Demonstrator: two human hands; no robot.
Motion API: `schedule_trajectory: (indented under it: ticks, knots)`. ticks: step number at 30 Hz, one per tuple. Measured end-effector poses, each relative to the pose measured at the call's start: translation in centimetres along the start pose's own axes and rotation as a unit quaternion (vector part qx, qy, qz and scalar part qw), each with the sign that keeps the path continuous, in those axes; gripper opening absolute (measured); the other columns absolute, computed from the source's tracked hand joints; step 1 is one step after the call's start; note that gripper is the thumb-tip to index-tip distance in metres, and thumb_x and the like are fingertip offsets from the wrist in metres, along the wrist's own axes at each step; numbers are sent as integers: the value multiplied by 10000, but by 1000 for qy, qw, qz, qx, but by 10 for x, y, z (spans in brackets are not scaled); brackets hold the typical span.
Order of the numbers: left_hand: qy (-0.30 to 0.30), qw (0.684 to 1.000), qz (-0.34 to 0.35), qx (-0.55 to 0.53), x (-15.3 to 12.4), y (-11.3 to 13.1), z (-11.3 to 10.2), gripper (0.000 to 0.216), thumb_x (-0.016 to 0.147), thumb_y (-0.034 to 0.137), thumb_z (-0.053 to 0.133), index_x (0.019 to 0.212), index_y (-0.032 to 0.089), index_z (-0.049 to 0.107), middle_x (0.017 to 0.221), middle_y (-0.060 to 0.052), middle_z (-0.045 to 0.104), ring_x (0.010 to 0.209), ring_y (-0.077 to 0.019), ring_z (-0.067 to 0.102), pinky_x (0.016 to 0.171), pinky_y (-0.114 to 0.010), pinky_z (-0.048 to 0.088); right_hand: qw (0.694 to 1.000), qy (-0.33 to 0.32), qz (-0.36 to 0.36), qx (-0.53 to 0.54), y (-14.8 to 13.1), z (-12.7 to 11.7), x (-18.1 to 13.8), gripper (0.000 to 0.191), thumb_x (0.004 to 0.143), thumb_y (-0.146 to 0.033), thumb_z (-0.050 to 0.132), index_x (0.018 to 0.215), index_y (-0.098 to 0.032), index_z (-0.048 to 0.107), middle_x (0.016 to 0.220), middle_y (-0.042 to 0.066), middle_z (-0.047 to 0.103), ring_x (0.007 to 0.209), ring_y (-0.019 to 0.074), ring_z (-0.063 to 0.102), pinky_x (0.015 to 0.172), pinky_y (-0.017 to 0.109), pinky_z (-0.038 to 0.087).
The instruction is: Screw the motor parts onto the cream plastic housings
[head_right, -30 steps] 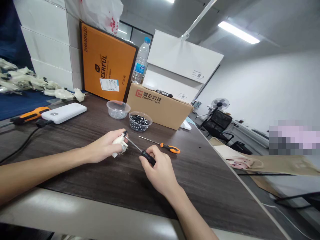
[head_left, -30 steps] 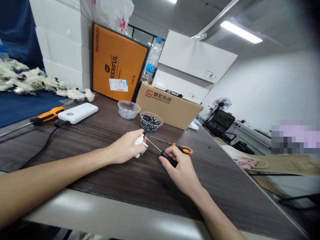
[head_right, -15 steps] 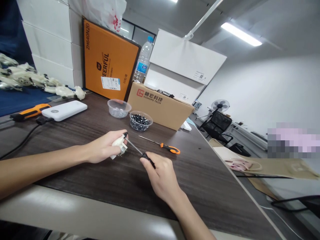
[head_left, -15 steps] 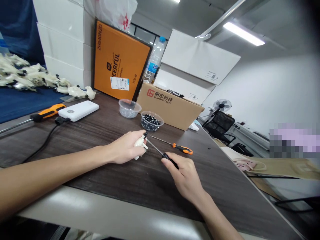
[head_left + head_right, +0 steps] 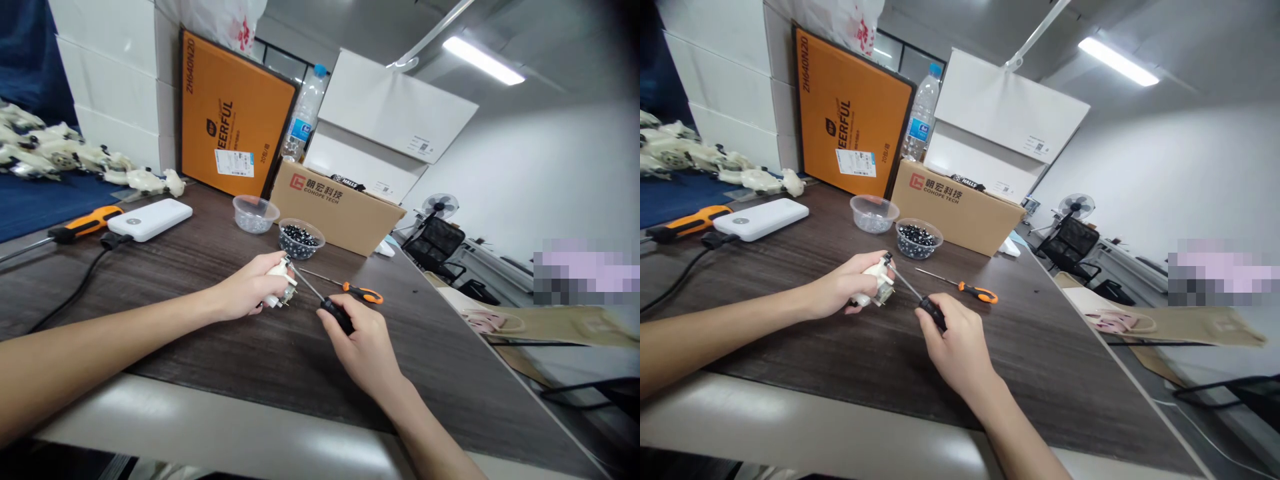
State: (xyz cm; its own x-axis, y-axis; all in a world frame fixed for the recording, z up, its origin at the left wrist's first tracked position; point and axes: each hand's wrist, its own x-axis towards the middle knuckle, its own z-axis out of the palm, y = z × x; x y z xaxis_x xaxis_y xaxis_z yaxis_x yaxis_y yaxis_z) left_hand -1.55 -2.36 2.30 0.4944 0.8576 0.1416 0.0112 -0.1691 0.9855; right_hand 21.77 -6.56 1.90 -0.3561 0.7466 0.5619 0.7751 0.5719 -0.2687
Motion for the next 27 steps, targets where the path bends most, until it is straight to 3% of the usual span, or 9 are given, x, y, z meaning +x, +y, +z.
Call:
schedule_trajectory:
  ticks: [4, 11, 13, 19, 23, 27]
  knots:
    - [-4, 1000, -12, -10, -1, 2, -1, 211, 679, 252, 520, 884, 233, 473, 662, 66, 490, 440, -89, 392, 336, -188, 263, 998, 12, -37, -55, 7, -3, -3, 272, 1014, -317, 546, 1097, -133, 729, 963, 149, 787, 841, 311, 742, 778, 403, 529]
    - [-8, 1000, 2, 18, -3, 4, -2, 165, 708, 238, 531, 870, 215, 508, 666, 64, 511, 471, -95, 421, 373, -203, 295, 999, -5, -28, -42, 7, -5, -6, 298, 1031, -332, 535, 1140, -133, 727, 1058, 162, 792, 921, 320, 751, 847, 411, 537]
    - [-7, 999, 17, 33, -4, 5, -3, 129, 718, 216, 553, 841, 207, 514, 658, 65, 512, 506, -96, 441, 421, -209, 321, 1000, -24, -16, -10, 6, -5, -6, 282, 1036, -350, 528, 1098, -157, 723, 1077, 133, 789, 947, 301, 739, 872, 392, 535]
    - [-5, 998, 41, 48, -4, 4, -4, 106, 727, 168, 572, 808, 199, 511, 653, 66, 515, 561, -100, 448, 502, -226, 349, 990, -104, 55, 79, -3, -9, 1, 337, 1056, -357, 503, 780, -221, 641, 718, -25, 662, 652, 183, 600, 608, 270, 457]
    - [-2, 999, 22, 28, -2, 0, -2, 172, 758, 175, 629, 871, 204, 502, 697, 67, 509, 552, -91, 444, 465, -213, 348, 982, -118, 85, 117, -5, -8, 4, 317, 1053, -359, 498, 834, -208, 671, 777, -16, 675, 715, 186, 593, 660, 276, 447]
    - [-33, 998, -30, -35, 1, -5, 2, 306, 804, 337, 715, 958, 215, 480, 717, 62, 505, 586, -126, 488, 417, -227, 420, 978, -128, 99, 133, -2, -4, 5, 289, 1057, -350, 509, 887, -196, 685, 828, -8, 691, 752, 184, 608, 707, 305, 454]
